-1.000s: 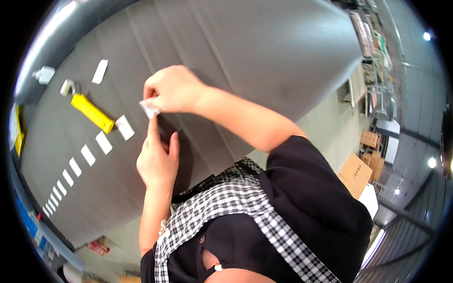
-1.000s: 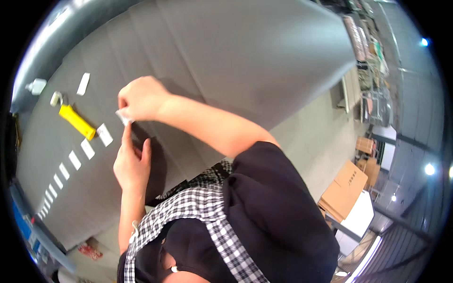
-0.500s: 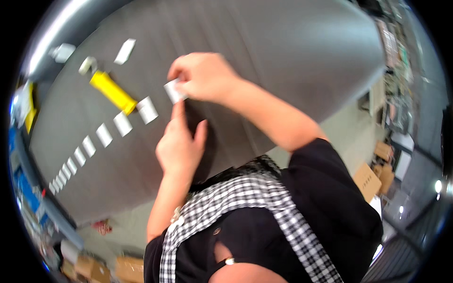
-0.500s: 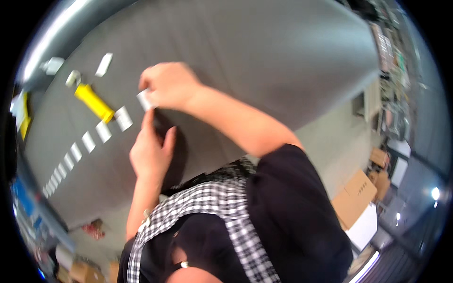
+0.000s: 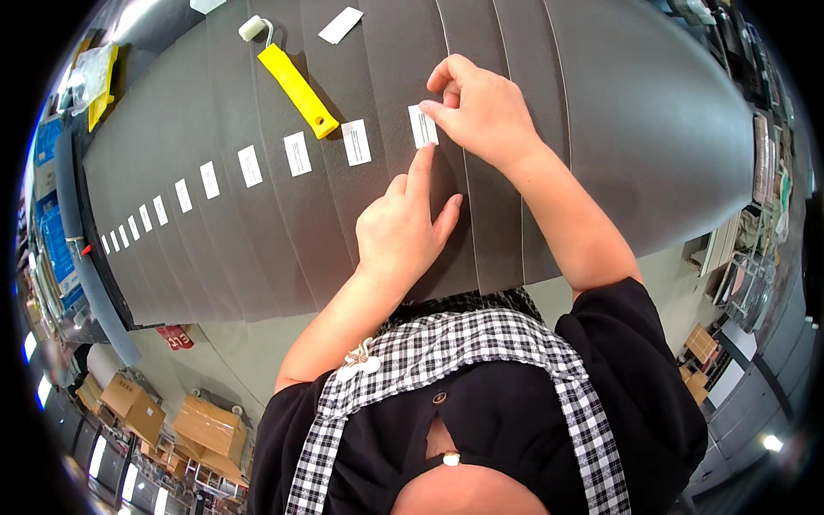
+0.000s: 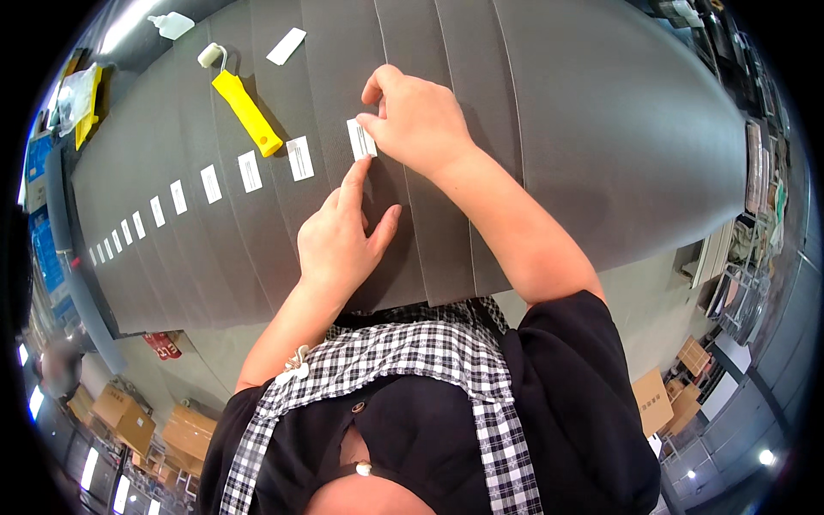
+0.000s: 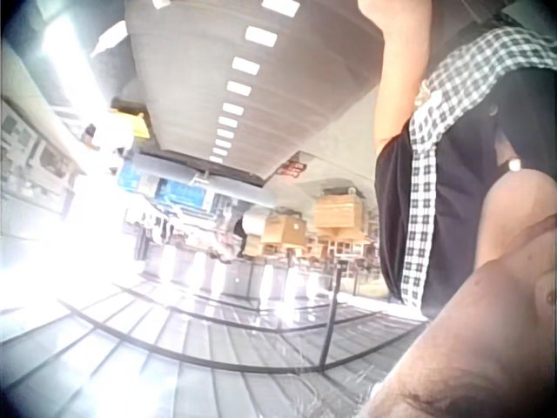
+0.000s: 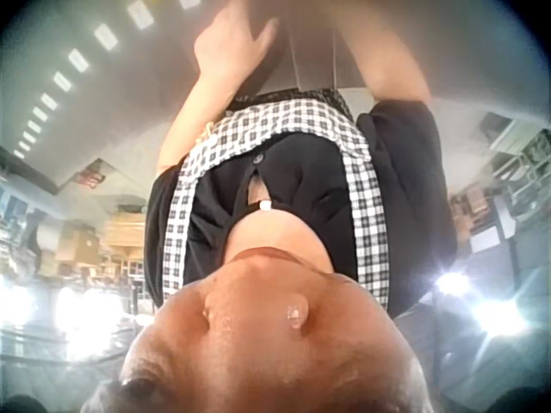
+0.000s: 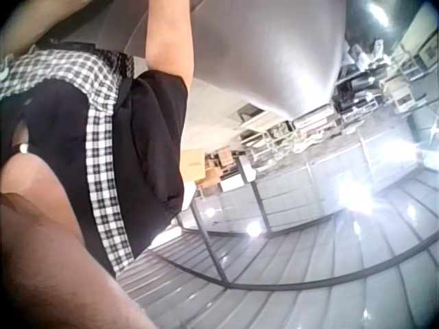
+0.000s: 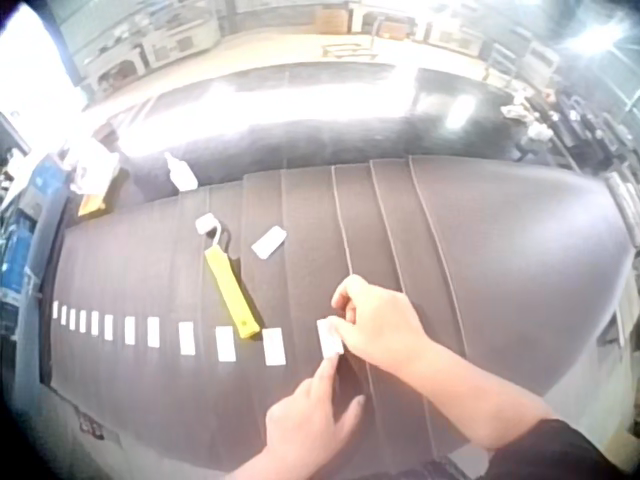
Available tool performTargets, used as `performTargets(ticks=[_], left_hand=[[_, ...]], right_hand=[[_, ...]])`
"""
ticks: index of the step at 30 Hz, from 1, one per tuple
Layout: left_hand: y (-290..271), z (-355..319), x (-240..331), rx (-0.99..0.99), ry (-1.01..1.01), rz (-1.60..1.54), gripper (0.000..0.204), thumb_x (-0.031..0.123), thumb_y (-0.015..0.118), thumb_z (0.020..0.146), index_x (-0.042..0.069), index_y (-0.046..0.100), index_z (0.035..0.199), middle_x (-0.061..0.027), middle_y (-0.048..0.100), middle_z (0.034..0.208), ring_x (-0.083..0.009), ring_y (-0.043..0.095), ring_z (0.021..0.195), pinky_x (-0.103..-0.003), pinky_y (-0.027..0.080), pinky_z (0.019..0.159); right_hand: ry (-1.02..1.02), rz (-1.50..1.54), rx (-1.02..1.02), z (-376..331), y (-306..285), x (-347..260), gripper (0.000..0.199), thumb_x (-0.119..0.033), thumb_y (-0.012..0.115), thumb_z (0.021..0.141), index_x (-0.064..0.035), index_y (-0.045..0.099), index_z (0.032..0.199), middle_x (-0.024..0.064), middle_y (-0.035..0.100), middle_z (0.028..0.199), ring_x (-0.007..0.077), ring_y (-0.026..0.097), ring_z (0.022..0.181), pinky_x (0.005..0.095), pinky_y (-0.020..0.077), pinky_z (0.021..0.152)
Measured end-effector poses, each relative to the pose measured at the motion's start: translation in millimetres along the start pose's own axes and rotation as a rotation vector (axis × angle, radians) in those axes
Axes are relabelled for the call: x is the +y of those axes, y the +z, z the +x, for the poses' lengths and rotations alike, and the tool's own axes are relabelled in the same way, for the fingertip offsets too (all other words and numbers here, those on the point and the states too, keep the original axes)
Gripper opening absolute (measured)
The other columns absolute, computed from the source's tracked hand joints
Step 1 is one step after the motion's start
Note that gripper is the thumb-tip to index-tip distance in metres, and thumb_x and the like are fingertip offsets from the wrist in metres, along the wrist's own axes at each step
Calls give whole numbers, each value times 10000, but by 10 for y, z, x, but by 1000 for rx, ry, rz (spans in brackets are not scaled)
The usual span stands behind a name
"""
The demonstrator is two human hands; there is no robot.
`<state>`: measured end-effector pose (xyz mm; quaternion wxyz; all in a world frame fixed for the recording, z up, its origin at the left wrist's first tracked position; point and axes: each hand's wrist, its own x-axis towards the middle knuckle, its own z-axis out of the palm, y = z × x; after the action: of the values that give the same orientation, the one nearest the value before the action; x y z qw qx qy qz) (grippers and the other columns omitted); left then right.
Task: The person applies liquid from a bottle onto marked rectangular areas of a large black component. They then pick up small white labels, place them onto the liquid, and use a small yellow-handled roller to press them down.
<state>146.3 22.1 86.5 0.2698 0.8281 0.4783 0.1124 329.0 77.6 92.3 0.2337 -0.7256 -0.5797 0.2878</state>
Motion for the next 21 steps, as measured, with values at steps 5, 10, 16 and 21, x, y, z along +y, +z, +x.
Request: performTargets(ticks=[5,10,16,21], left_hand=[[-8,0,5,-9,-7,2,688,328,789,837,91,530,1428,-11,589,708,-185,607,553,-335,503,518],[-227,-7,26,-4,-72,-214,591,313,789,840,82,577,1341,-17,601,676,-192,615,526,-324,502,496],[-590,363,-543,489,-150,-62,484,238,789,861,36,580,1248,-48,628,806,-191,580,679,-350,503,641],[-722,850,-737,331,-404,93,725,366,775,845,-2,483,1398,-120,680,948,-301,673,828,-409,546,782]], right_hand=[[-14,24,40,20,34,66,268,-216,798,801,-79,647,976,-4,604,667,160,597,616,317,489,614],[1,14,31,9,12,-12,252,-211,793,804,-79,648,963,-6,588,647,159,587,604,311,487,611],[49,119,5,-98,-86,-11,179,-218,759,838,-118,667,954,11,613,681,219,622,638,381,496,597],[-359,-75,292,-430,80,-6,84,-154,745,863,-129,727,942,4,541,662,181,544,597,326,443,544]])
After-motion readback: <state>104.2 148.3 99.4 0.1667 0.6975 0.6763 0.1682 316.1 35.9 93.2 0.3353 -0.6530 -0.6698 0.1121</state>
